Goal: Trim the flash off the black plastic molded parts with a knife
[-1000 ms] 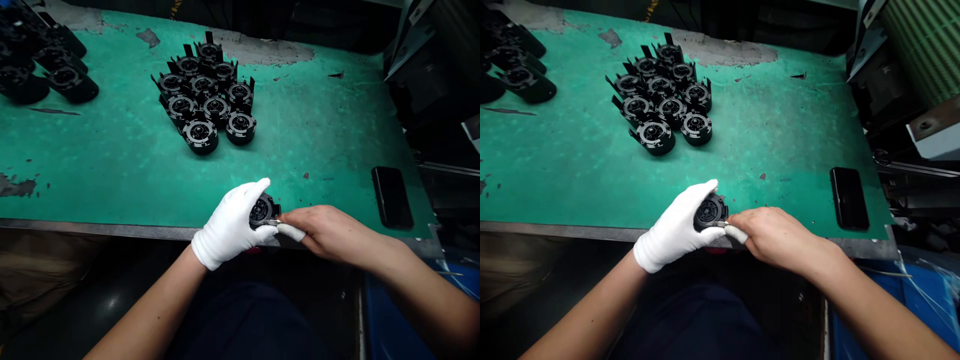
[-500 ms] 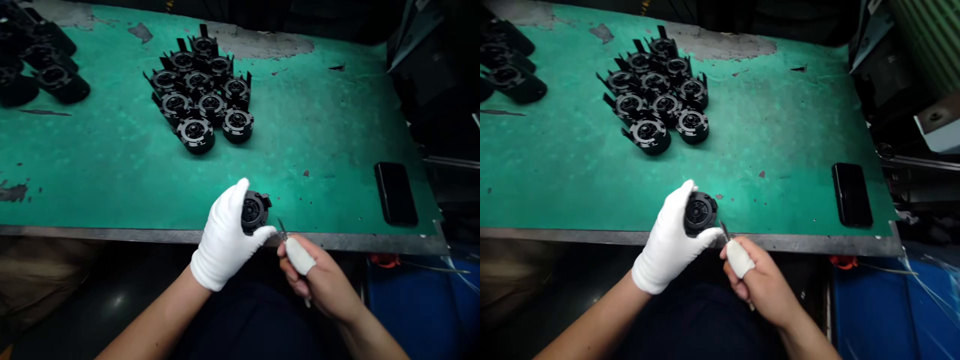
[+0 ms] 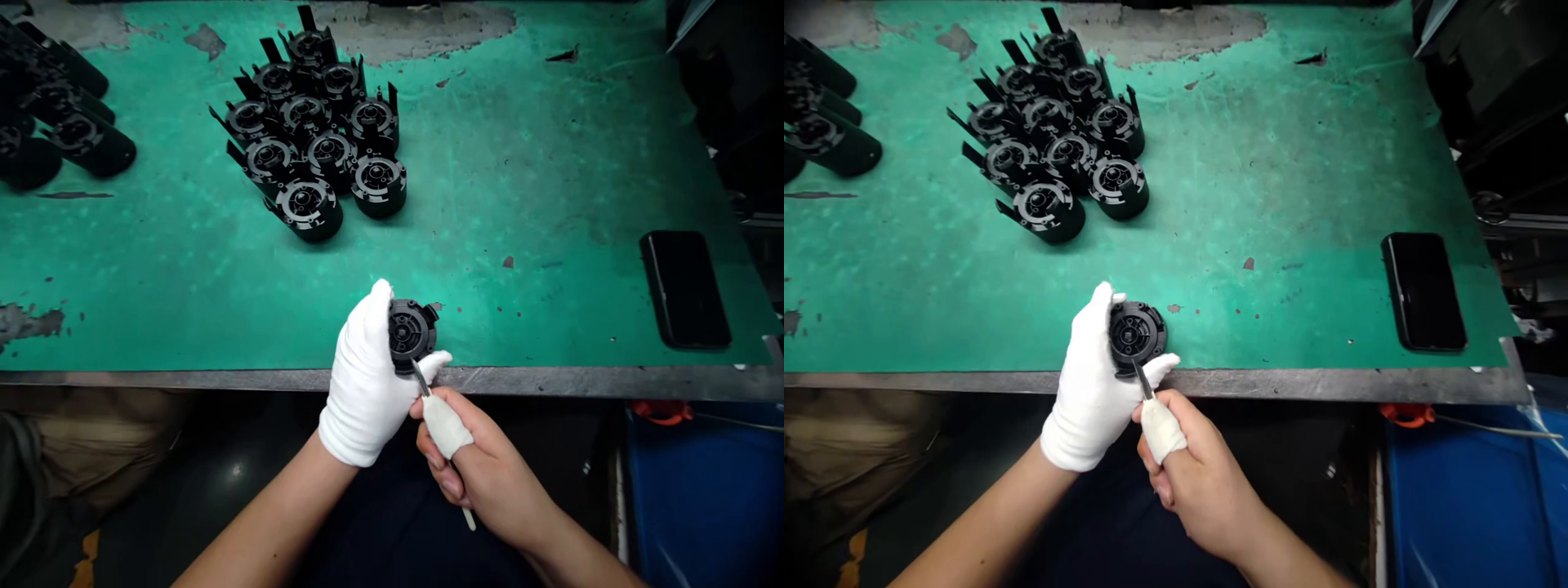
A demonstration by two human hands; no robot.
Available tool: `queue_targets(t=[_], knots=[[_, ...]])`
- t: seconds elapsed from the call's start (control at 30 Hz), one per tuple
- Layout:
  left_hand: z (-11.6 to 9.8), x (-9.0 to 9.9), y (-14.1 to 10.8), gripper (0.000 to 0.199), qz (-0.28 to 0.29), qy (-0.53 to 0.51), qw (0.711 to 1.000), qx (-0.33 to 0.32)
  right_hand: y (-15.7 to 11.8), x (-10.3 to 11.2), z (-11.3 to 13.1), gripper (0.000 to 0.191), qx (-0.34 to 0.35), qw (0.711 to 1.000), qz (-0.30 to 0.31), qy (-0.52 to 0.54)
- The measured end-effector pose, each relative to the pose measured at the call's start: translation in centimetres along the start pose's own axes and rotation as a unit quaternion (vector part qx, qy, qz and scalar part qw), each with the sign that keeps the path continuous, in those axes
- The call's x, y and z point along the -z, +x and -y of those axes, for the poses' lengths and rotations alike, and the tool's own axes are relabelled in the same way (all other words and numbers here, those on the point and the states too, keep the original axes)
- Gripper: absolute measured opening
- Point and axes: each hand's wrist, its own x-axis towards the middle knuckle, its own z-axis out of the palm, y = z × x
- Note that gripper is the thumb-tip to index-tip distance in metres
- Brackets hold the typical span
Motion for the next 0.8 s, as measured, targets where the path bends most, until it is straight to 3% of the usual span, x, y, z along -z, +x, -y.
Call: queue_targets(t=[0.17,0.3,0.37,0.43,0.5,0.67,0.8], knots=[[0.2,-0.1,-0.1,0.112,-0.001,0.012,1.000,-0.011,-0.2,-0.9,-0.4,0.012,0.000,0.998,0.024,0.063],[0.2,-0.2,-0.1,0.112,-0.004,0.023,1.000,-0.004,-0.5,-1.3,-0.7,0.016,0.015,0.999,0.014,0.049],[0.1,-0.2,-0.1,0.110,-0.006,0.035,0.999,-0.008,-0.5,-1.9,-0.8,0.018,0.037,0.997,0.065,-0.035],[0.1,-0.2,0.0,0.109,-0.010,0.047,0.999,-0.016,-0.5,-3.0,-0.9,0.025,0.048,0.979,0.159,-0.120],[0.2,-0.2,0.0,0.108,-0.014,0.045,0.999,-0.005,-0.4,-4.0,-0.8,0.037,0.034,0.966,0.221,-0.131],[0.4,0.2,-0.3,0.124,-0.007,-0.011,0.999,0.045,-0.5,-4.2,-0.6,0.049,-0.041,0.988,0.094,0.114],[0.2,0.3,-0.9,0.109,-0.019,-0.004,0.998,0.063,-0.7,-3.1,-1.3,0.042,-0.064,0.984,0.059,0.156]])
